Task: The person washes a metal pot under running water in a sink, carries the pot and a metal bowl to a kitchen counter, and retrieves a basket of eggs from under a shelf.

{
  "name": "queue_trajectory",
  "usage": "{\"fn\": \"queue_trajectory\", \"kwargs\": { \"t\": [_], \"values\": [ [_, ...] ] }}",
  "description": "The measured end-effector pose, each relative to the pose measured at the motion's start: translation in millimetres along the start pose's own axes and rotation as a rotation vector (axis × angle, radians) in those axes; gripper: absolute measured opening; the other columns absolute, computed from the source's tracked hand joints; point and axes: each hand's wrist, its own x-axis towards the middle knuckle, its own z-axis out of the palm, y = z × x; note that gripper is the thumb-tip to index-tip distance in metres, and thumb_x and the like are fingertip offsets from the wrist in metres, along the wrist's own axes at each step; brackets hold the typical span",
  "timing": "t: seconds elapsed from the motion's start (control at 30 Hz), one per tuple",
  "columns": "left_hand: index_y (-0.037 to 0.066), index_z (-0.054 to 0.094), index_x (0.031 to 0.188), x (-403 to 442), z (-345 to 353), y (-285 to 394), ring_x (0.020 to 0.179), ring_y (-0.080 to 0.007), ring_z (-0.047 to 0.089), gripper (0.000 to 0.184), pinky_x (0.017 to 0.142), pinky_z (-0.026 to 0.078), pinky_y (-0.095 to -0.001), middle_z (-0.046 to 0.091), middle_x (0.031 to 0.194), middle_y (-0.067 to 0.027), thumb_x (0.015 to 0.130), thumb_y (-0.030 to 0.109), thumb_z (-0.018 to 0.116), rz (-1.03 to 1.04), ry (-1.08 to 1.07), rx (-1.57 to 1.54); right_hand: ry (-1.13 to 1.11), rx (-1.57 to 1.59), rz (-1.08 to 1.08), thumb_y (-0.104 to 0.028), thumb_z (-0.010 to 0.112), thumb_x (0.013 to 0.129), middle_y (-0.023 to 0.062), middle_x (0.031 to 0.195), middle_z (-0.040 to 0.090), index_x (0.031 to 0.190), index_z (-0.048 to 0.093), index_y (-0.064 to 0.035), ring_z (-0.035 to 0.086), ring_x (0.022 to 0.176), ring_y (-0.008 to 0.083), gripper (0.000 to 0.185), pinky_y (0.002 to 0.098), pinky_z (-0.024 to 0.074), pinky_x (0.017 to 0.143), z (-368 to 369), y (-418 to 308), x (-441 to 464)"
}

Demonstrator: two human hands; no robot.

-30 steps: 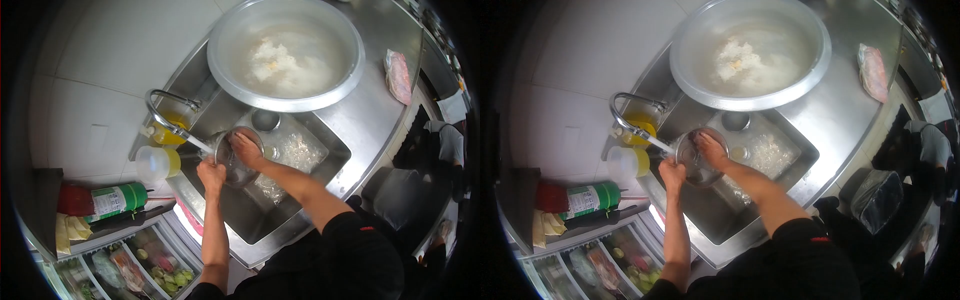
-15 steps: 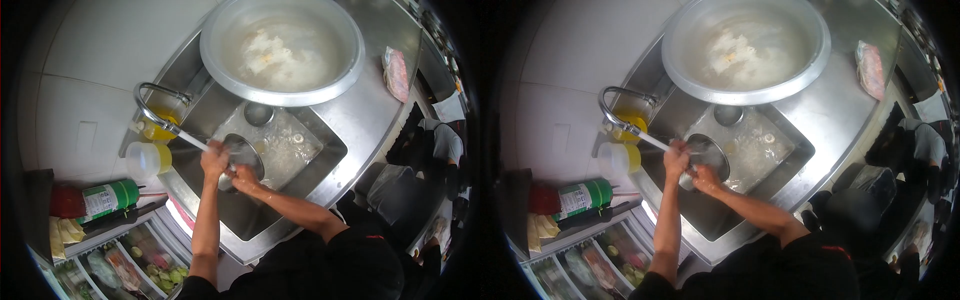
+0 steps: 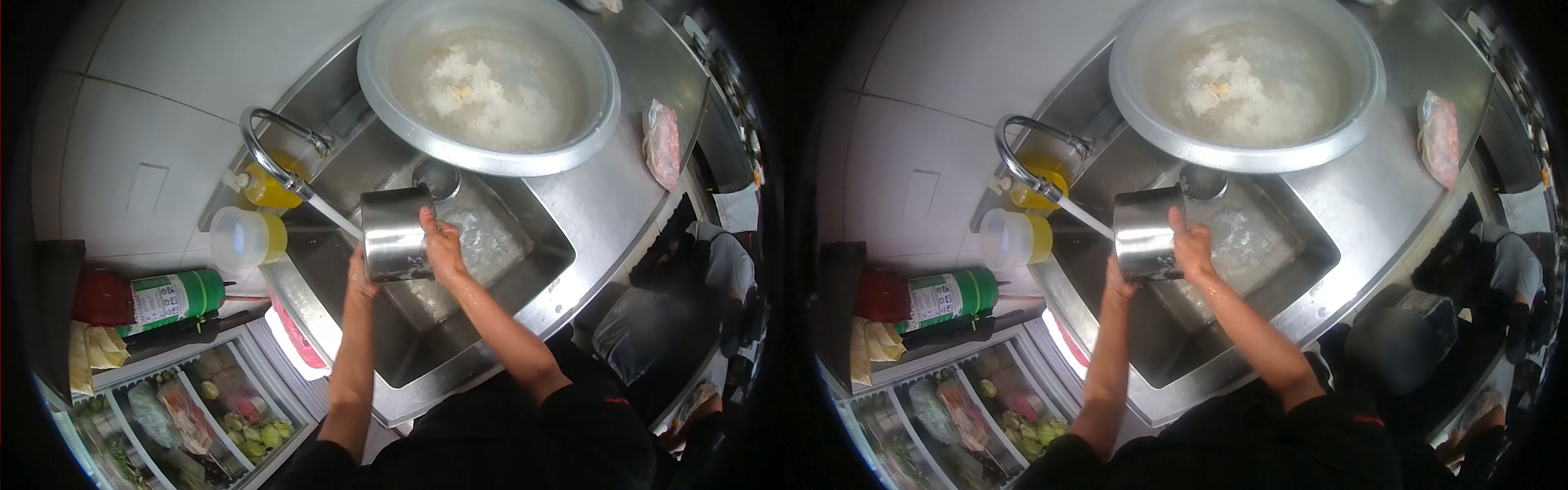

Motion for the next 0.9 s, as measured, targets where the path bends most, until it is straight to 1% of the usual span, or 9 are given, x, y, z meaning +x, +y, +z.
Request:
{"fn": "queue_trajectory", "kwargs": {
  "t": [0.1,0.2,0.3,0.33,0.53,0.63,0.77,0.83,0.9],
  "values": [
    [0.005,0.048,0.121,-23,47,-16,0.110,-0.0311,0.050,0.049,0.095,0.039,-0.0447,0.053,0.119,-0.0121,0.090,0.042,0.036,-0.054,0.162,-0.228,0.088,-0.030,-0.153,-0.046,0.052,0.088,0.0057,0.066,0.060,0.082,0.064,0.0014,0.049,0.061,0.0116,0.049,0.0290,0.0432,0.059,22,22,6],
    [0.009,0.044,0.125,-23,60,-21,0.113,-0.0292,0.046,0.058,0.100,0.032,-0.0471,0.048,0.123,-0.0118,0.086,0.052,0.036,-0.048,0.295,-0.599,0.094,-0.501,-0.428,-0.035,0.049,0.090,0.0224,0.068,0.060,0.088,0.064,-0.0045,0.061,0.062,0.0337,0.034,0.0405,0.0460,0.060,34,39,0],
    [0.009,0.039,0.127,-30,71,4,0.115,-0.0314,0.043,0.063,0.100,0.031,-0.0489,0.045,0.120,-0.0149,0.084,0.055,0.042,-0.140,0.392,-0.541,-0.161,-0.799,-0.501,-0.031,0.052,0.087,0.0212,0.069,0.060,0.085,0.061,-0.0043,0.060,0.067,0.0392,0.028,0.0451,0.0455,0.059,34,38,-3],
    [0.008,0.037,0.126,-40,74,11,0.108,-0.0287,0.047,0.068,0.095,0.038,-0.0451,0.047,0.113,-0.0138,0.080,0.056,0.051,-0.066,0.209,-0.374,-0.235,-0.812,-0.552,-0.022,0.057,0.080,0.0184,0.069,0.061,0.082,0.058,-0.0042,0.061,0.067,0.0366,0.018,0.0463,0.0458,0.059,33,35,-4],
    [0.001,0.053,0.102,-7,20,1,0.082,-0.0240,0.058,0.039,0.071,0.049,-0.0358,0.057,0.086,-0.0099,0.088,0.038,0.051,-0.008,0.113,0.062,-0.580,-1.095,-0.785,-0.013,0.058,0.072,0.0151,0.077,0.065,0.092,0.059,-0.0043,0.063,0.074,0.0328,0.022,0.0447,0.0482,0.064,44,35,-1],
    [-0.001,0.057,0.091,-14,0,16,0.073,-0.0238,0.058,0.034,0.060,0.049,-0.0351,0.058,0.079,-0.0119,0.091,0.031,0.047,-0.117,0.279,0.248,-0.657,-1.109,-0.777,-0.014,0.060,0.070,0.0151,0.082,0.065,0.100,0.059,-0.0041,0.063,0.079,0.0321,0.032,0.0432,0.0483,0.067,43,32,-7],
    [-0.010,0.041,0.112,-15,-12,23,0.085,-0.0353,0.061,0.036,0.057,0.057,-0.0432,0.056,0.099,-0.0256,0.089,0.018,0.040,-0.112,0.269,0.263,-0.783,-0.898,-0.551,-0.014,0.060,0.067,0.0152,0.083,0.065,0.100,0.061,-0.0050,0.062,0.081,0.0311,0.034,0.0437,0.0461,0.077,19,27,-9],
    [-0.013,0.038,0.114,-28,3,40,0.088,-0.0413,0.060,0.038,0.061,0.058,-0.0496,0.053,0.103,-0.0283,0.086,0.011,0.038,-0.150,0.313,0.289,-0.795,-1.532,-0.882,-0.017,0.059,0.069,0.0104,0.096,0.065,0.103,0.061,-0.0075,0.060,0.094,0.0248,0.036,0.0454,0.0343,0.097,-5,24,12],
    [-0.016,0.037,0.116,-30,2,43,0.085,-0.0427,0.060,0.040,0.057,0.059,-0.0455,0.052,0.104,-0.0307,0.082,0.006,0.038,-0.050,0.338,0.545,-0.389,-1.723,-1.318,-0.018,0.060,0.070,0.0059,0.101,0.063,0.102,0.061,-0.0097,0.057,0.101,0.0202,0.033,0.0470,0.0201,0.107,-22,34,45]
  ]
}}
